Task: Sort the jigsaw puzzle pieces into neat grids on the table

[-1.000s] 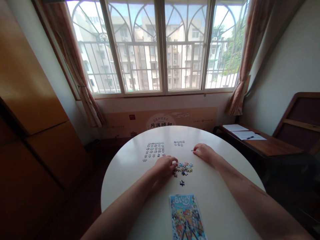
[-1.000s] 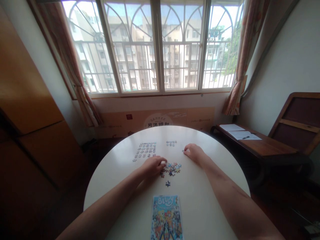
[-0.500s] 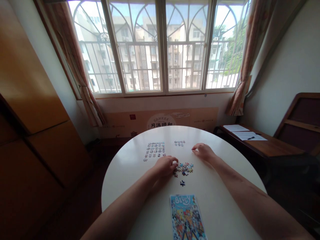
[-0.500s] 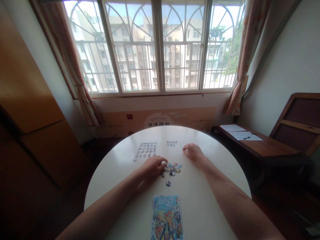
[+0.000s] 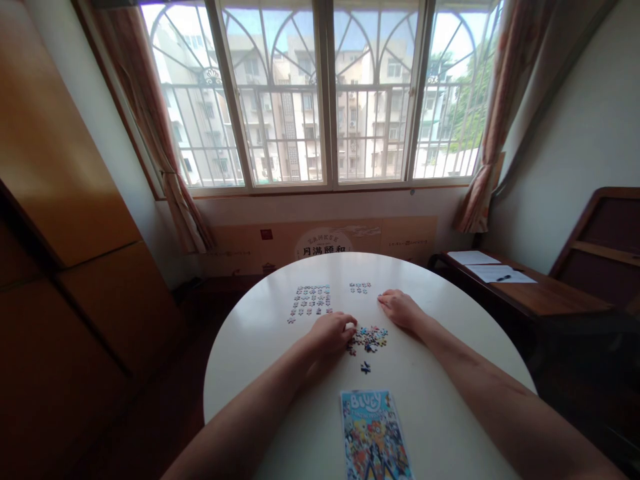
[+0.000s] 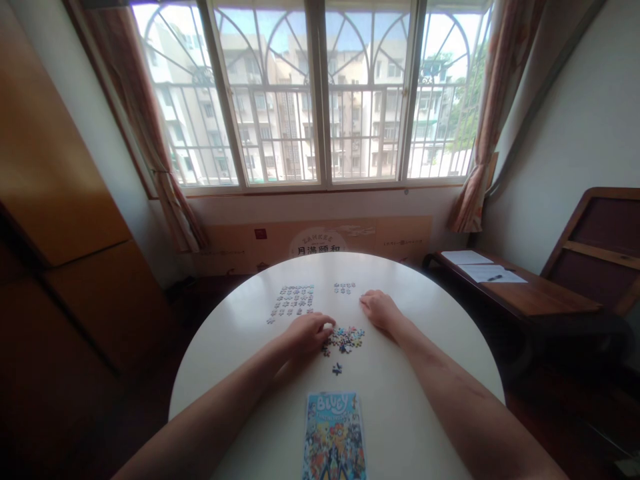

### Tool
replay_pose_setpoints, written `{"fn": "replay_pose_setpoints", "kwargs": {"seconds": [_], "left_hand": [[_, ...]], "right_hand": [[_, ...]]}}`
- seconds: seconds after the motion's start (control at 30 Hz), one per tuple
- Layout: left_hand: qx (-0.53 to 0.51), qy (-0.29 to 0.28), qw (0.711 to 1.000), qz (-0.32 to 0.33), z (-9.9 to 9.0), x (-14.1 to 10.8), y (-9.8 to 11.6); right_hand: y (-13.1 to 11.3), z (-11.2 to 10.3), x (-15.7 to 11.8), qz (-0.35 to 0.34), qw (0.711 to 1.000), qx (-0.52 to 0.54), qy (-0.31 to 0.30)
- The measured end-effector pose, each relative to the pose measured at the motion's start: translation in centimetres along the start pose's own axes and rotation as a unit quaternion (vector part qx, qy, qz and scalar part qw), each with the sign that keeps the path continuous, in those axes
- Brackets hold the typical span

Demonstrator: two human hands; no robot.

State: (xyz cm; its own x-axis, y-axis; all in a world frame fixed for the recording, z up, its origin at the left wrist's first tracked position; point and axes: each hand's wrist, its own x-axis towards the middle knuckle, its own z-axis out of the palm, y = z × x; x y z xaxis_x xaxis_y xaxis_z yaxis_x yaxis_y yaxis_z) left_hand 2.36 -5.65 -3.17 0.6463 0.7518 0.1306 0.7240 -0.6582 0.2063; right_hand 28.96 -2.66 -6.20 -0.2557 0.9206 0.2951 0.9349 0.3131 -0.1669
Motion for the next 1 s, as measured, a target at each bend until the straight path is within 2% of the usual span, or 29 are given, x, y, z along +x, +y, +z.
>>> {"fn": "replay_pose_setpoints", "kwargs": {"seconds": [0.17, 0.47, 1.0], "left_hand": [[0.0, 0.0, 1.0, 0.003, 0.02, 0.03, -0.09], [-0.001, 0.0, 1.0, 0.006, 0.16, -0.02, -0.23], [0.006, 0.0, 1.0, 0.007, -0.08, -0.1, 0.02]], "right_hand": [[0.42, 0.03, -0.07, 0.006, 0.999, -0.009, 0.041], [0.46, 0.15, -0.04, 0.013, 1.0, -0.012, 0.022], [0.34, 0.53, 0.06, 0.005, 0.999, 0.006, 0.033]]}}
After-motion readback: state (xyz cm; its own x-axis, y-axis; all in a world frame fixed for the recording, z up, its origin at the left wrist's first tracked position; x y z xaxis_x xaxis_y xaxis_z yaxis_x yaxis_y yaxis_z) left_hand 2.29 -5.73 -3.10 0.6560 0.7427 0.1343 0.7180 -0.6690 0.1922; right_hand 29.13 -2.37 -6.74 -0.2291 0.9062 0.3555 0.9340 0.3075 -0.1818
